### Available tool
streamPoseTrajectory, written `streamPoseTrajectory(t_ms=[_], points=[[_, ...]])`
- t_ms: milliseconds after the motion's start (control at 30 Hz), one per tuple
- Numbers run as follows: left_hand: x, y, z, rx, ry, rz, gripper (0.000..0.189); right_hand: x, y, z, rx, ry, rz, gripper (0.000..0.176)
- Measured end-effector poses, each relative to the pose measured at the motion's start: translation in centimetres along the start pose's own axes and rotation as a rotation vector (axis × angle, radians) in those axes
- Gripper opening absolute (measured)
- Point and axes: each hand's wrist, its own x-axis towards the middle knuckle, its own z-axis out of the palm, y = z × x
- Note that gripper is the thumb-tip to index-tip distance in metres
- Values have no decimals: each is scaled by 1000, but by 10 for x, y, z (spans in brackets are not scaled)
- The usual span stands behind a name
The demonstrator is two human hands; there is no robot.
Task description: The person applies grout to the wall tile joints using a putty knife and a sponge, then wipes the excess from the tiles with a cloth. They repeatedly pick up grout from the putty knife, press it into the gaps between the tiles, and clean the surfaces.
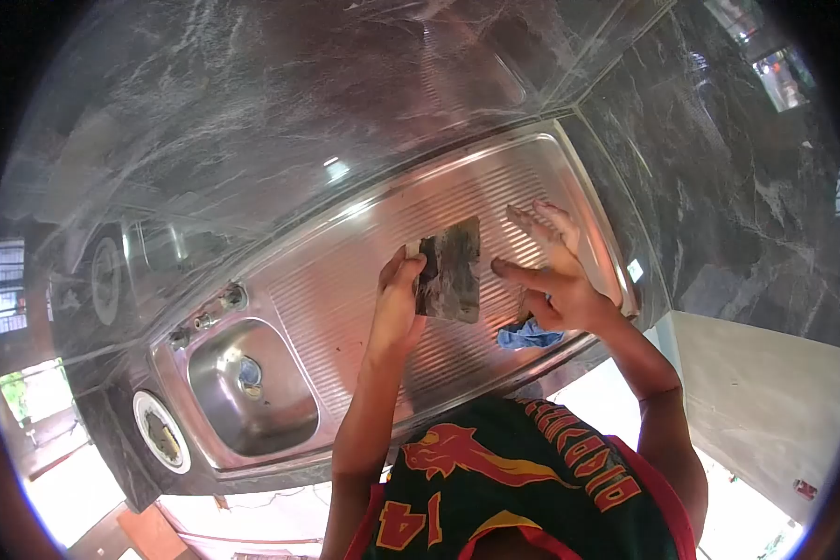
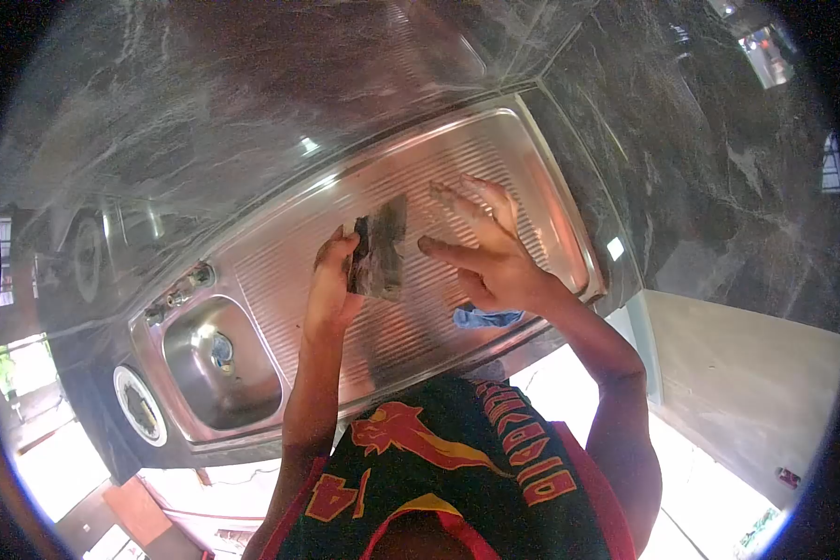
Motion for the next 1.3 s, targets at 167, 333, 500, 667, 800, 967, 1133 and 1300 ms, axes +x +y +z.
streamPoseTrajectory(t_ms=[167, 333, 500, 667, 800, 967, 1133, 1300], points=[[-4, -10, 1, 235, 170, 14, 36, 1, -10, 15, 355, 53, 194, 47], [1, -12, -19, 150, 239, 12, 51, -3, 32, 9, 536, 59, 199, 34], [9, -6, -45, -6, 205, 17, 44, 34, 150, -58, -255, 593, 708, 37], [12, -6, -58, 7, 123, 10, 24, 59, 228, -118, -743, 563, 711, 56], [13, -12, -67, -38, 194, -2, 23, 66, 247, -111, -934, 403, 839, 78], [12, -16, -65, -7, 246, 7, 22, 47, 272, -54, -975, 213, 942, 93], [9, -13, -71, -7, 217, -4, 25, 30, 270, -39, -868, 102, 914, 89], [8, -12, -70, 1, 224, -5, 25, 60, 230, -110, -932, 352, 826, 77]])
